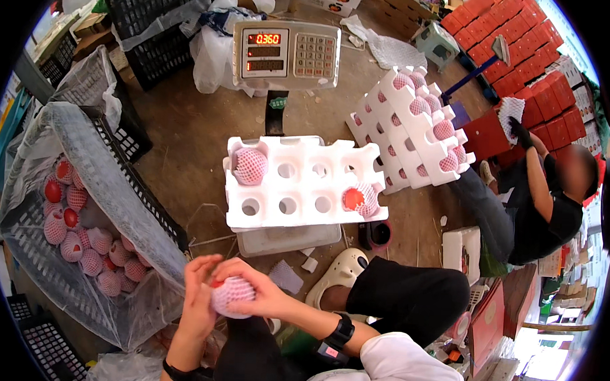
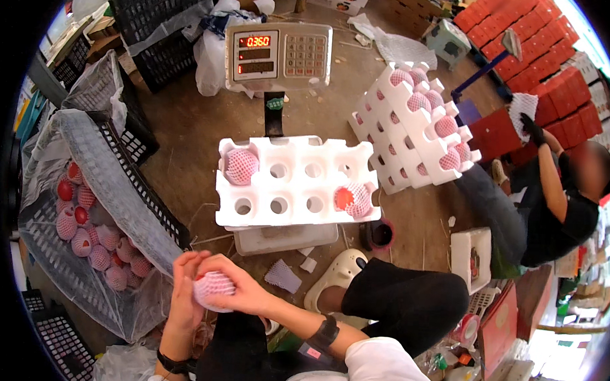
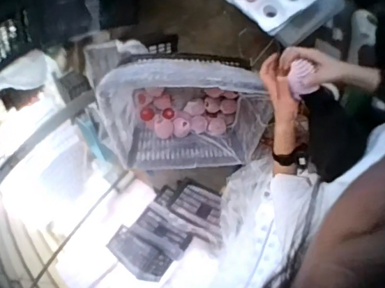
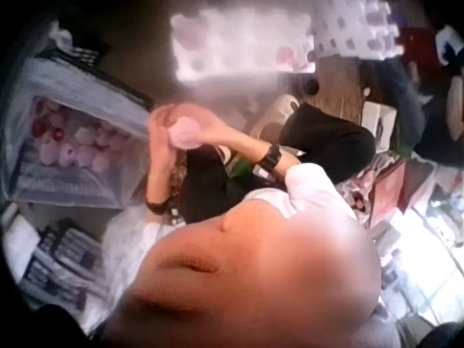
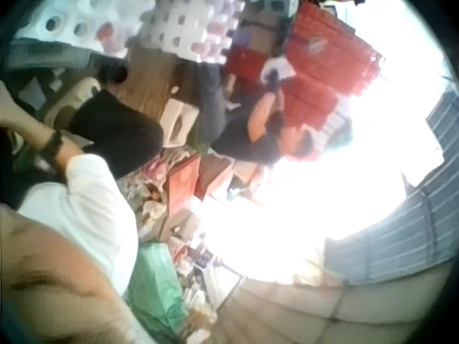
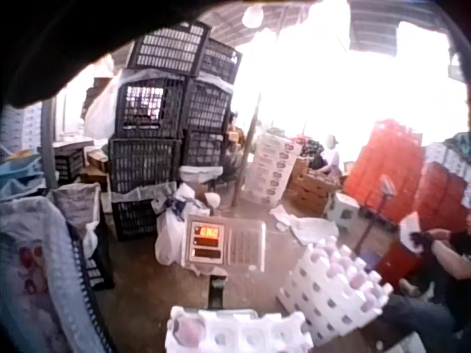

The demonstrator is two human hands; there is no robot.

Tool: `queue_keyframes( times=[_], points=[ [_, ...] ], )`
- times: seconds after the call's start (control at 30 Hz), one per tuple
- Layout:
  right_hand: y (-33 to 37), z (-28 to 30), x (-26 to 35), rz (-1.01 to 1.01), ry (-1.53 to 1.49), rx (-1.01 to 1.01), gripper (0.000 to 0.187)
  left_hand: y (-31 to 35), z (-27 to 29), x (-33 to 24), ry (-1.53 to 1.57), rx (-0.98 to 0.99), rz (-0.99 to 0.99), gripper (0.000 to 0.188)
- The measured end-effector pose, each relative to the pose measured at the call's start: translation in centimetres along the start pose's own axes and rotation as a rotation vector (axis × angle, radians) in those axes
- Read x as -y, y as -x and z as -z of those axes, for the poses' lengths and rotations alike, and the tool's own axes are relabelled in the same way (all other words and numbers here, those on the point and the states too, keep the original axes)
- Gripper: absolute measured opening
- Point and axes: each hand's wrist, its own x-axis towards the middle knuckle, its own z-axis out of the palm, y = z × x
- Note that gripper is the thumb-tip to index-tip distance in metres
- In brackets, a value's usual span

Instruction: The person wraps individual produce items in protective foam sleeves and places them into white foam shipping trays, then uses a handheld tape dispenser to secure the trays before setting them aside on a scale and the floor.

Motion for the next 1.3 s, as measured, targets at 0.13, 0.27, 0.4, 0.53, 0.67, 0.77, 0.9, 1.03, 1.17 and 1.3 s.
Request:
queue_keyframes(
  times=[0.13, 0.27, 0.4, 0.53, 0.67, 0.77, 0.9, 1.03, 1.17, 1.3],
  points=[
    [-0.7, -0.6, 1.7, 0.204, 0.626, -0.057, 0.079, -0.2, -0.8, -0.9, 0.259, -0.065, 0.225, 0.041],
    [-0.7, -0.8, 2.3, 0.151, 0.679, -0.073, 0.086, -0.8, -1.3, -0.7, 0.035, -0.024, 0.124, 0.049],
    [-0.4, 4.6, 4.4, 0.167, 0.906, -0.153, 0.08, -0.9, -1.2, 0.1, 0.235, 0.162, 0.202, 0.064],
    [-0.2, 15.6, 9.4, 0.063, 1.406, -0.607, 0.076, -0.2, 0.3, 0.4, -0.204, 0.298, 0.108, 0.07],
    [-1.4, 23.9, 11.4, -0.074, 1.689, -0.503, 0.072, 1.0, 2.3, 0.8, -0.162, 0.23, 0.182, 0.061],
    [-2.5, 26.4, 10.2, -0.268, 1.731, -0.291, 0.064, 2.5, 3.6, 1.5, -0.197, 0.13, 0.127, 0.055],
    [-3.4, 28.0, 8.9, -0.29, 1.579, -0.173, 0.057, 4.2, 5.1, 2.1, -0.162, -0.015, 0.151, 0.051],
    [-3.9, 28.8, 8.9, -0.334, 1.499, -0.108, 0.056, 5.1, 6.0, 2.2, -0.184, -0.109, 0.179, 0.047],
    [-4.6, 27.9, 10.5, -0.429, 1.47, -0.034, 0.056, 6.0, 6.8, 1.7, -0.204, -0.172, 0.166, 0.041],
    [-4.3, 24.6, 12.8, -0.278, 1.56, -0.301, 0.048, 7.3, 8.3, 0.4, -0.303, -0.264, 0.126, 0.035]
  ],
)
